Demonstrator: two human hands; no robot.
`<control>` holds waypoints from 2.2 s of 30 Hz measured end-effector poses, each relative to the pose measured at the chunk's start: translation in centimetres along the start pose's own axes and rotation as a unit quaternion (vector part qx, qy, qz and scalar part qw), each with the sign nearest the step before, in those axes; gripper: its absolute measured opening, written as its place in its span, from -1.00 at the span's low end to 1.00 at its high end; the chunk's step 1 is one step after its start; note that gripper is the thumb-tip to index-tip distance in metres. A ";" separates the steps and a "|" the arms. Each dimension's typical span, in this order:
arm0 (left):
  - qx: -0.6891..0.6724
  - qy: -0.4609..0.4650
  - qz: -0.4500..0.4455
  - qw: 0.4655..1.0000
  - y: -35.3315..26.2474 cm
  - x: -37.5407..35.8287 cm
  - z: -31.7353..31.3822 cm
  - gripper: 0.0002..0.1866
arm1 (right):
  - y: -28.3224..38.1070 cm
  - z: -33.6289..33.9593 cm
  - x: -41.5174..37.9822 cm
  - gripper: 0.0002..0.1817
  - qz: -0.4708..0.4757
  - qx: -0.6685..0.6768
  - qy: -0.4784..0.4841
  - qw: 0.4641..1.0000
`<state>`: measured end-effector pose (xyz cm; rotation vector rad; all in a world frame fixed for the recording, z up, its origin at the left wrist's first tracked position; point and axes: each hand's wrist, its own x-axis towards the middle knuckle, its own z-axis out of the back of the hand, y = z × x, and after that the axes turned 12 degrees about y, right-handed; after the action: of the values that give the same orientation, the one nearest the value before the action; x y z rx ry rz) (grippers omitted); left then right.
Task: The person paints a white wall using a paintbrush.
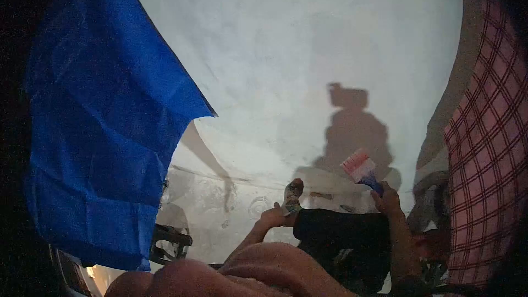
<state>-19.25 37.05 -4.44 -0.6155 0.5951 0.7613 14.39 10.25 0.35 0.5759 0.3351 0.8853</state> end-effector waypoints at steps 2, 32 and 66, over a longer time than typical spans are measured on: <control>-0.010 -0.007 -0.050 0.999 2.2 0.3 -0.2 -0.23 | 0.0 -1.0 1.0 -0.60 0.012 -0.009 -0.018 1.000; 0.159 -0.008 -0.098 0.982 16.1 7.6 -2.9 -0.52 | 44.8 12.0 18.5 -0.52 0.218 -0.034 -0.335 0.916; -0.476 -0.278 -0.021 0.834 14.7 7.8 -3.5 0.07 | 27.1 14.7 13.5 -0.68 0.249 0.205 -0.503 0.802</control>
<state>-26.97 46.49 -16.38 -1.2481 -0.4019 1.1315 12.77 29.67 27.79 1.4947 -0.6539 0.8778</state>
